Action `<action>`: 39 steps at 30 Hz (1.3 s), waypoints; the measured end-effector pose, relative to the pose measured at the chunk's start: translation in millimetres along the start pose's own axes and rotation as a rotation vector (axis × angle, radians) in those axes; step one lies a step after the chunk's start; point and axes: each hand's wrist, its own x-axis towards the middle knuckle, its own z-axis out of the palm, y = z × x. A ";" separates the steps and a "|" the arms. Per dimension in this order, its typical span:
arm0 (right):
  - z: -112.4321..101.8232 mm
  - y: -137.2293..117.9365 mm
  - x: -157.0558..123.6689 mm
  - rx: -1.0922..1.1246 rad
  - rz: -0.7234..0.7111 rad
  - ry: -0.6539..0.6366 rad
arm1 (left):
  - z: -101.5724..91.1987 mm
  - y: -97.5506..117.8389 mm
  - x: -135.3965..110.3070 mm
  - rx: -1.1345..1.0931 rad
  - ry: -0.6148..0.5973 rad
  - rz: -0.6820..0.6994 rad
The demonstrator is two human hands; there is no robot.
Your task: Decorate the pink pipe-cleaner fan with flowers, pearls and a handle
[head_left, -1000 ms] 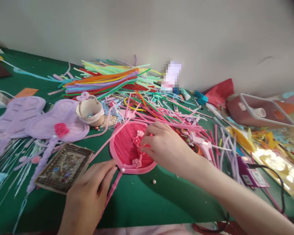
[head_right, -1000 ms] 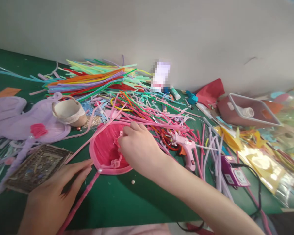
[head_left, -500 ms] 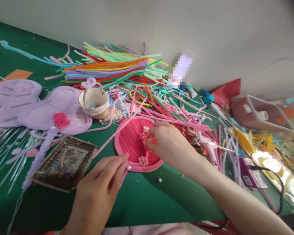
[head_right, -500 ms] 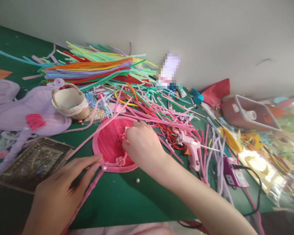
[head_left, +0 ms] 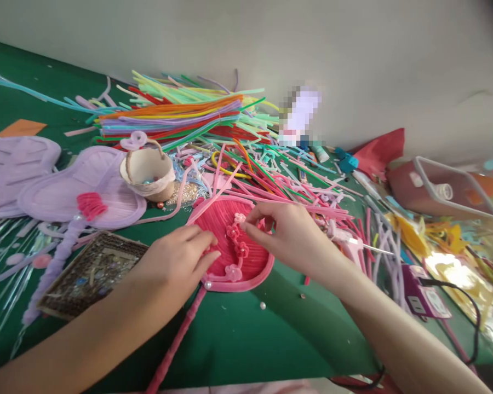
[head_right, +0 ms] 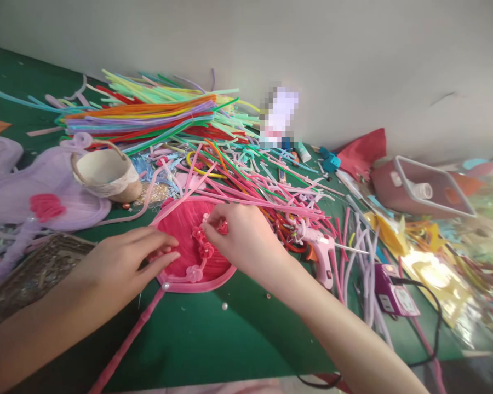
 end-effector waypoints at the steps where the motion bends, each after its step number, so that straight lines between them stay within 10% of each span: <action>1: 3.2 -1.0 0.5 -0.112 0.017 0.008 | 1.2 -3.4 3.5 -0.010 -0.037 -0.032; 39: 20.2 7.5 12.5 -0.202 -0.001 -0.078 | 16.3 11.6 27.4 0.168 -0.194 -0.331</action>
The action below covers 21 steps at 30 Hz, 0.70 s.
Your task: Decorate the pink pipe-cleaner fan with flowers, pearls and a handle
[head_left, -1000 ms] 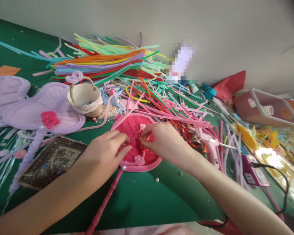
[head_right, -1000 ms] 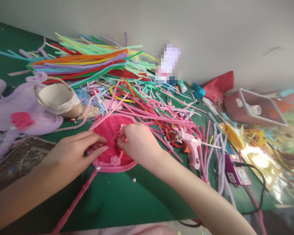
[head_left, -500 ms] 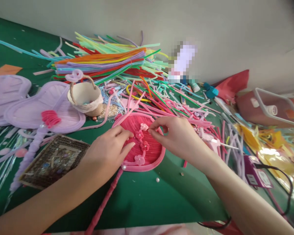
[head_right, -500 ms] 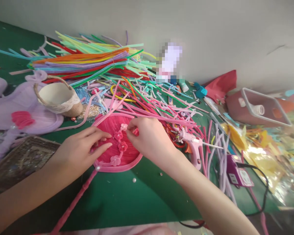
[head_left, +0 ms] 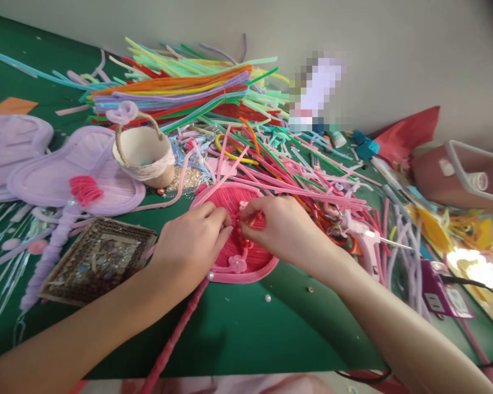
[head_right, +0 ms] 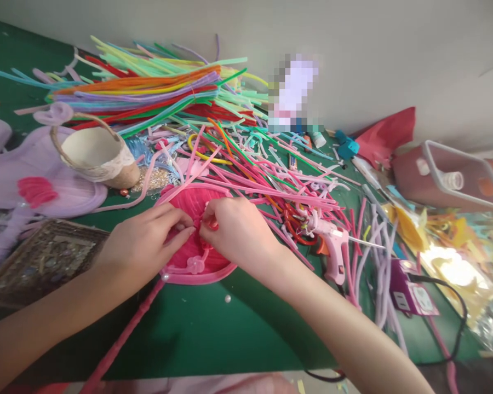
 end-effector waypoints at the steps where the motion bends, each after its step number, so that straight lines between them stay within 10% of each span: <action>1: -0.1 -0.2 0.2 0.000 0.000 -0.003 | -0.5 0.4 0.3 -0.004 -0.011 -0.006; 21: -7.7 4.6 0.1 -0.031 -0.109 0.020 | -3.9 -19.6 2.8 -0.344 0.096 -0.005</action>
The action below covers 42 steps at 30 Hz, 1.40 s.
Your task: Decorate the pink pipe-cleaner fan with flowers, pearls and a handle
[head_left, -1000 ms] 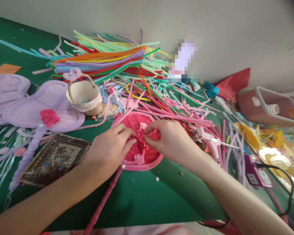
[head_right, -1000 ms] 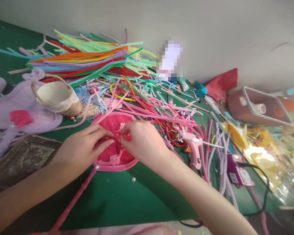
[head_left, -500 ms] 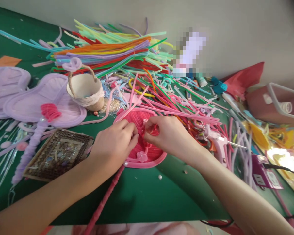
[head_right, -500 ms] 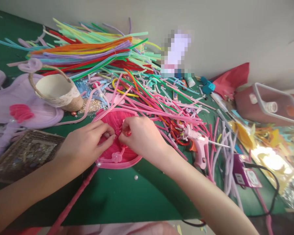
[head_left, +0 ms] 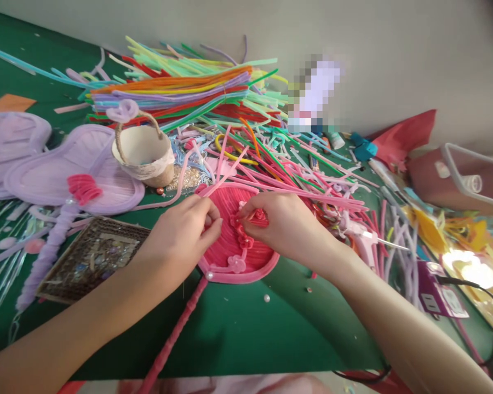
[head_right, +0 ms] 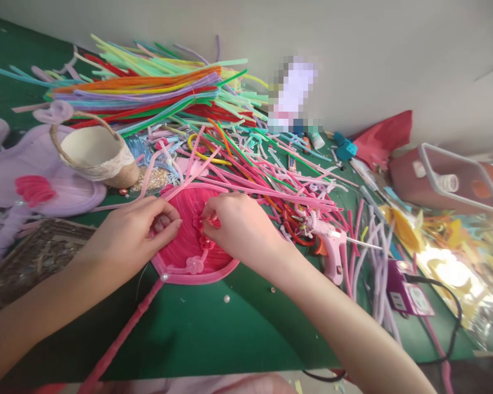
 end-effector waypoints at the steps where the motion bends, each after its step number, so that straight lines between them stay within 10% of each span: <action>1: 0.5 -0.5 0.9 -0.019 -0.002 -0.006 | 0.6 -0.3 0.0 0.001 0.002 0.008; 42: -0.2 16.8 -37.7 -0.083 0.019 0.069 | -2.0 18.2 47.7 0.465 -0.300 0.211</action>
